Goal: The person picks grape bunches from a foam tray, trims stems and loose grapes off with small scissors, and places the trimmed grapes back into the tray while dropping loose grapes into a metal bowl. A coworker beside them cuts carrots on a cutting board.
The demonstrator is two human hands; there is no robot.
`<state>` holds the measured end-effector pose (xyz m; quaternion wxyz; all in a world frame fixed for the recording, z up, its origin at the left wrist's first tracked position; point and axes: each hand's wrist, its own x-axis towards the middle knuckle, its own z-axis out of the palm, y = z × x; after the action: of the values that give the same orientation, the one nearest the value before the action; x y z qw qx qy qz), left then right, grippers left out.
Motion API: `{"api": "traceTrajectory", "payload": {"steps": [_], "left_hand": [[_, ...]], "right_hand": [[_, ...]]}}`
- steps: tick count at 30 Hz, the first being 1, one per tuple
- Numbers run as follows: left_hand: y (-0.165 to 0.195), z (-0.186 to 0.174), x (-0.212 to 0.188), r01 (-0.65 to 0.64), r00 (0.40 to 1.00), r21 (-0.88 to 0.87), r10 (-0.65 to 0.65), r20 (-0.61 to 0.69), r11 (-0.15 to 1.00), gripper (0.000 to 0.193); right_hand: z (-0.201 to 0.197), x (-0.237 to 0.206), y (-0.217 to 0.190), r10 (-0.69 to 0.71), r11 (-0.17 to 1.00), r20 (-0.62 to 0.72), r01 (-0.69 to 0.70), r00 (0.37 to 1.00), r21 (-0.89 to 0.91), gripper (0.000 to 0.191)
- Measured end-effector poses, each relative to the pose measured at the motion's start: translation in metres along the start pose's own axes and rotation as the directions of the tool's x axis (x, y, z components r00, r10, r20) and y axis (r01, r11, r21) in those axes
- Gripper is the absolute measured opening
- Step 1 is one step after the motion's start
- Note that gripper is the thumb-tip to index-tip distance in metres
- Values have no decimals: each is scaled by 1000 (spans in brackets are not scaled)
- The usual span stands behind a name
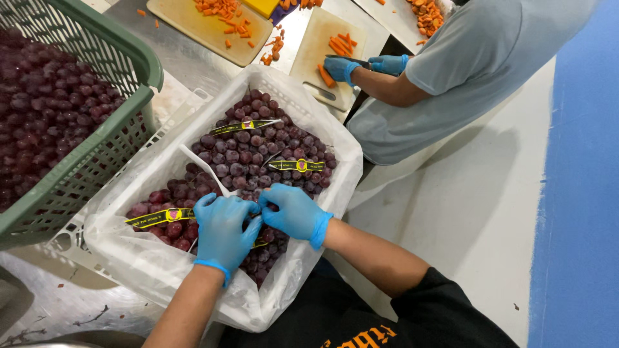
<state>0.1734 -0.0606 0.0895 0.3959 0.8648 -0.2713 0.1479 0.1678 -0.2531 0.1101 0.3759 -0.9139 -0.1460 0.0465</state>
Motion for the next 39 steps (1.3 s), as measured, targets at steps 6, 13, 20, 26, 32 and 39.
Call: {"api": "traceTrajectory", "payload": {"steps": [6, 13, 20, 26, 32, 39], "left_hand": [[7, -1, 5, -85, 996, 145, 84, 17, 986, 4], [1, -7, 3, 100, 995, 108, -99, -18, 989, 11], [-15, -4, -1, 474, 810, -771, -553, 194, 424, 10], [-20, 3, -8, 522, 773, -801, -559, 300, 292, 11], [-9, -11, -7, 411, 896, -589, -425, 124, 695, 13], [4, -17, 2, 82, 987, -90, -94, -132, 993, 8]], "right_hand": [[-3, 2, 14, -125, 992, 35, 126, 992, -21, 14], [-35, -7, 1, -154, 969, 413, 218, 898, -112, 8], [-43, 3, -23, 111, 895, 93, -140, 989, 424, 20], [-3, 14, -28, -142, 988, -118, 148, 983, 41, 36], [-14, 19, -23, -279, 958, -48, 281, 959, 50, 21], [-9, 18, -1, -52, 977, 135, 23, 989, 212, 14]]}}
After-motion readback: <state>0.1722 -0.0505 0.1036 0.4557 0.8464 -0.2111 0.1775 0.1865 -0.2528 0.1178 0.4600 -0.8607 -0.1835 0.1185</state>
